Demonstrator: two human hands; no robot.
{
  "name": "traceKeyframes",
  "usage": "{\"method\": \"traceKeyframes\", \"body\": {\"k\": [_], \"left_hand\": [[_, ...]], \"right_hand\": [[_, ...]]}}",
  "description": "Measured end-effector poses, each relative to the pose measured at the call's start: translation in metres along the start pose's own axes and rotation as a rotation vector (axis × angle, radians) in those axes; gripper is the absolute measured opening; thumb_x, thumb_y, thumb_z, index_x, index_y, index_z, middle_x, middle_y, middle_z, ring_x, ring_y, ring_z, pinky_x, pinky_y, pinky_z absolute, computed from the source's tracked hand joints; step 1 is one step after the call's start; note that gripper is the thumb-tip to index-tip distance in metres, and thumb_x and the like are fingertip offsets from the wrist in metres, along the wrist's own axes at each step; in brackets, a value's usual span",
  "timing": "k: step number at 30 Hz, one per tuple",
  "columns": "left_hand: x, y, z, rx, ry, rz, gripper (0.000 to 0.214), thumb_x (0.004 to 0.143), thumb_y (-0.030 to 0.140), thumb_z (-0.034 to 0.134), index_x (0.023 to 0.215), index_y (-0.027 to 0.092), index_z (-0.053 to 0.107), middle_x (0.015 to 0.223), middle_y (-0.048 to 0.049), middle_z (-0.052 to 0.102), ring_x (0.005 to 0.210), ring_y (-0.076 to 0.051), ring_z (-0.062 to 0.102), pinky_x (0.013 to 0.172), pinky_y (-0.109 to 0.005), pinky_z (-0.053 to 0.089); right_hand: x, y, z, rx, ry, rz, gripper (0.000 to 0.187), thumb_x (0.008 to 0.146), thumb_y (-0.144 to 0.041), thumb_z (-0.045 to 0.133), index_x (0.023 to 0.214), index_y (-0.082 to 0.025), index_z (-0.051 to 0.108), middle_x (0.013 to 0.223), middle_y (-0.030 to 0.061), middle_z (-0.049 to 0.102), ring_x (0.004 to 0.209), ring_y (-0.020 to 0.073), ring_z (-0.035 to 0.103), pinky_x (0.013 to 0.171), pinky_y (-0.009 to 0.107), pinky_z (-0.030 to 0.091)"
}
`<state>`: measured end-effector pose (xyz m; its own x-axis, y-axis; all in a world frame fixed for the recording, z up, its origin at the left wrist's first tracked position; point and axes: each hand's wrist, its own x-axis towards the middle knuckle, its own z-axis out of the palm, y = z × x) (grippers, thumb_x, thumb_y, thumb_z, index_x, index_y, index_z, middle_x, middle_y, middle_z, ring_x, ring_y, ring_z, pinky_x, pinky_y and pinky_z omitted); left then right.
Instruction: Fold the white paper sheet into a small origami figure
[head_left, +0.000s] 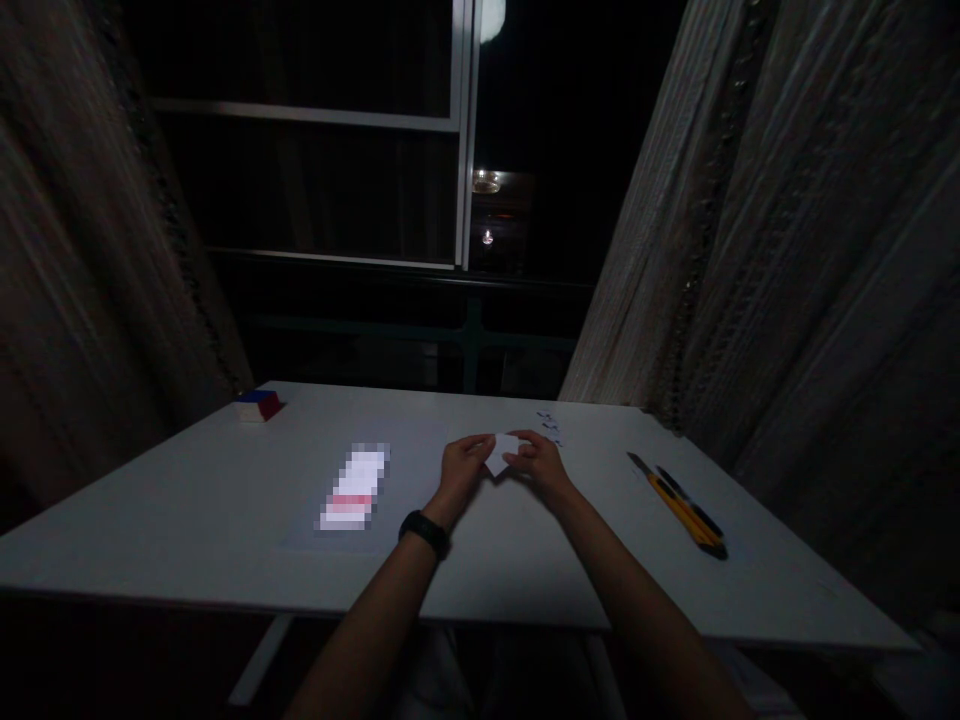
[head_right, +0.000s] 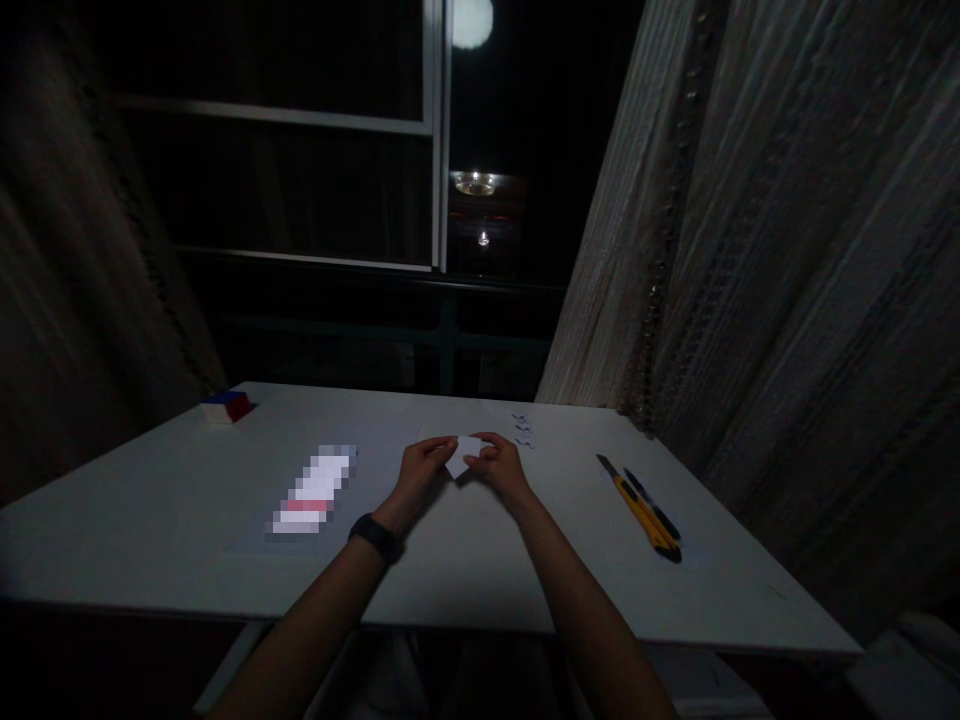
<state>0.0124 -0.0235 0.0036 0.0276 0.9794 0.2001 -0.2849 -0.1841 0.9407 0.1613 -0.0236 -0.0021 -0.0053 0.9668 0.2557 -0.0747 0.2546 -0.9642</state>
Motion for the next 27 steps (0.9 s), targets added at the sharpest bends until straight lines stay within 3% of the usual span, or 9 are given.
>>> {"method": "traceKeyframes", "body": {"k": [8,16,21,27], "left_hand": [[-0.0001,0.0016,0.0006,-0.084,0.011,-0.004,0.033,0.058,0.028,0.073,0.086,0.01,0.071,0.086,-0.0132,0.069,0.073,-0.019,0.062,0.067,-0.029,0.046],[-0.0001,0.002,0.0029,0.002,-0.002,0.022,0.031,0.058,0.034,0.073,0.077,0.01,0.072,0.078,-0.0111,0.069,0.07,-0.019,0.061,0.065,-0.028,0.046],[-0.0009,0.0035,0.0045,0.081,0.103,0.024,0.024,0.055,0.032,0.074,0.062,0.01,0.069,0.06,-0.0069,0.065,0.057,-0.015,0.055,0.055,-0.025,0.042],[0.0016,0.0013,0.0035,0.061,0.179,0.021,0.017,0.052,0.025,0.074,0.058,0.01,0.067,0.057,-0.0061,0.064,0.054,-0.014,0.054,0.052,-0.025,0.041]], "right_hand": [[-0.003,-0.0021,-0.0001,-0.04,-0.057,-0.028,0.053,0.051,-0.028,0.075,0.1,-0.016,0.059,0.05,-0.0046,0.056,0.046,0.0118,0.05,0.046,0.023,0.037],[0.0001,0.0019,-0.0008,-0.085,-0.074,-0.055,0.052,0.051,-0.029,0.074,0.099,-0.015,0.06,0.044,-0.0091,0.045,0.042,0.0086,0.044,0.044,0.022,0.033],[-0.002,0.0017,0.0023,-0.173,-0.153,-0.089,0.052,0.055,-0.029,0.072,0.103,-0.015,0.059,0.043,-0.0108,0.039,0.04,0.0059,0.035,0.04,0.02,0.027],[-0.0061,-0.0004,0.0066,-0.178,-0.191,-0.107,0.051,0.057,-0.03,0.072,0.104,-0.013,0.058,0.045,-0.0098,0.041,0.041,0.0059,0.035,0.041,0.02,0.026]]}}
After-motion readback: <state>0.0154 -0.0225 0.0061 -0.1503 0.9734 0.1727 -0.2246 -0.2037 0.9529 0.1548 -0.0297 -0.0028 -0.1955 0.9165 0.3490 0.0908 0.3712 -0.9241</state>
